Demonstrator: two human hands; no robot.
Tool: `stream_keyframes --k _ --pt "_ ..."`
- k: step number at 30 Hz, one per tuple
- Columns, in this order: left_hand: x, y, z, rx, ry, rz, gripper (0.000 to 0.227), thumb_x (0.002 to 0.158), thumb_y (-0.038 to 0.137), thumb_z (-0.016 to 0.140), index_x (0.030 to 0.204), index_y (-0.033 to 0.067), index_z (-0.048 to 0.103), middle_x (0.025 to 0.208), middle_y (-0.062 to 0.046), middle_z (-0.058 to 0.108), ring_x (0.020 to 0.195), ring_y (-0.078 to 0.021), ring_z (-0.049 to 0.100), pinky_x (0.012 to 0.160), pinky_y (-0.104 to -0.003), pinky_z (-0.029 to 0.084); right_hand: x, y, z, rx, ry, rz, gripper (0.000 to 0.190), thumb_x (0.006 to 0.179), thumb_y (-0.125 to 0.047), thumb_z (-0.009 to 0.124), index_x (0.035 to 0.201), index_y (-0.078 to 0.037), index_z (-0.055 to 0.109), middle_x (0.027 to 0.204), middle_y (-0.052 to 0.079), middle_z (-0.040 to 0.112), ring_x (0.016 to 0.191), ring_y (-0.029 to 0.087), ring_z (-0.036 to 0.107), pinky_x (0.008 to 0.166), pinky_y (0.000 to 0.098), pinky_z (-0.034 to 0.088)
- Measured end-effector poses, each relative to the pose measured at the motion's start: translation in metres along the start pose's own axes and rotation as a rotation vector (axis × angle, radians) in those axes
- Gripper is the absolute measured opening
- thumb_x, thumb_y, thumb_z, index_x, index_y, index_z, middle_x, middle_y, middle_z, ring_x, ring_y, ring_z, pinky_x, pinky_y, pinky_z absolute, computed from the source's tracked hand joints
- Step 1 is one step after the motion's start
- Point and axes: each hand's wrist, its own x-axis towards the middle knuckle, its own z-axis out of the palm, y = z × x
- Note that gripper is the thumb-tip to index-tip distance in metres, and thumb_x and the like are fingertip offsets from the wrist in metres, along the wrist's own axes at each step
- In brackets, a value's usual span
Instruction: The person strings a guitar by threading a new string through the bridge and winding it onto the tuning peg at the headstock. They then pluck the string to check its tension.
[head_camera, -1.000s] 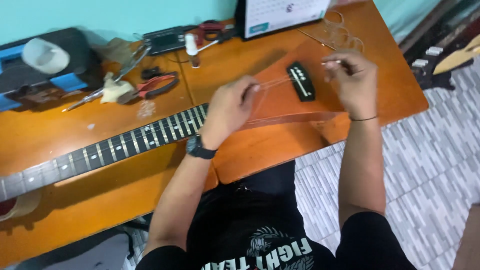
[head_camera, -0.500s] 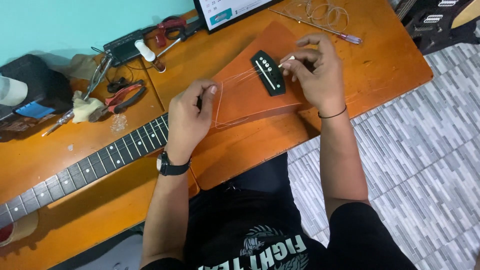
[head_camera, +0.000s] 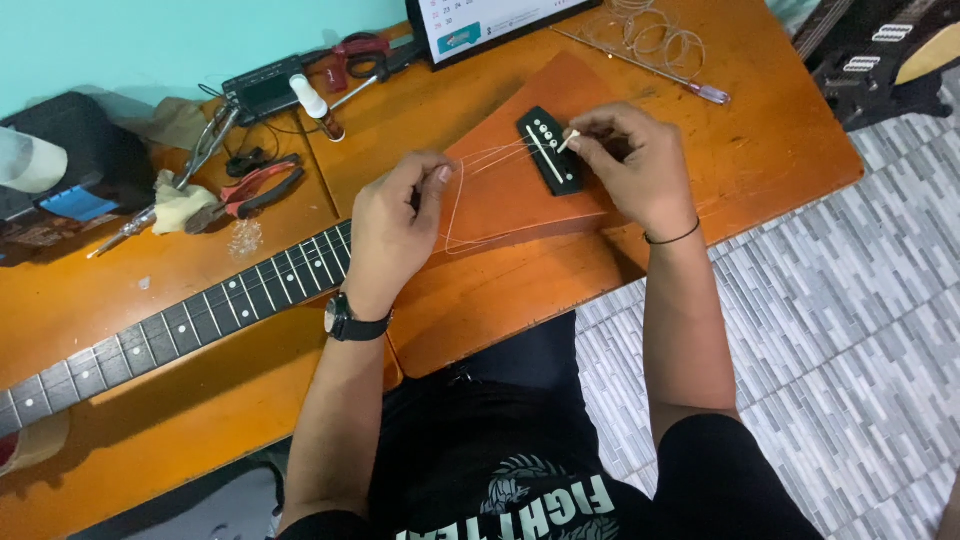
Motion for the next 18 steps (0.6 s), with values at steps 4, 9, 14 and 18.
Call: stream_keyframes --k 4,9,14,18 --pt "0.0017 0.0041 0.0007 -0.020 0.056 -0.069 0.009 0.105 0.007 0.062 0.105 0.0068 0.071 0.069 -0.013 0.067 0.066 -0.0286 0.069 0.060 -0.035 0.054 0.0007 0.0017 0.0034 0.000 0.045 -0.017 0.016 0.095 0.006 0.077 0.108 -0.003 0.077 0.090 0.015 0.074 0.084 0.025 0.073 0.072 0.0372 0.059" --pt "0.0008 0.0056 0.0012 -0.027 0.058 -0.089 0.010 0.106 0.008 0.061 0.106 0.0076 0.071 0.071 -0.013 0.068 0.066 -0.0281 0.070 0.059 -0.036 0.054 -0.0020 -0.0046 0.0013 0.002 0.023 -0.054 0.015 0.096 0.010 0.073 0.106 -0.001 0.077 0.091 0.019 0.073 0.088 0.029 0.072 0.073 0.0404 0.058" --pt "0.0019 0.0007 0.0034 0.033 0.061 -0.078 0.010 0.106 0.014 0.062 0.105 0.0119 0.071 0.072 -0.009 0.070 0.067 -0.0275 0.071 0.060 -0.035 0.056 -0.0028 -0.0062 0.0027 0.013 0.001 -0.074 0.016 0.099 0.009 0.070 0.108 -0.003 0.077 0.096 0.018 0.073 0.093 0.030 0.071 0.079 0.0420 0.058" --pt "0.0008 0.0018 0.0038 0.050 0.079 -0.061 0.009 0.105 0.014 0.062 0.105 0.0136 0.070 0.070 -0.008 0.068 0.065 -0.0271 0.070 0.058 -0.035 0.056 -0.0024 0.0015 0.0040 0.052 -0.007 -0.123 0.014 0.097 0.007 0.077 0.107 -0.003 0.078 0.094 0.019 0.073 0.093 0.032 0.072 0.079 0.0401 0.056"
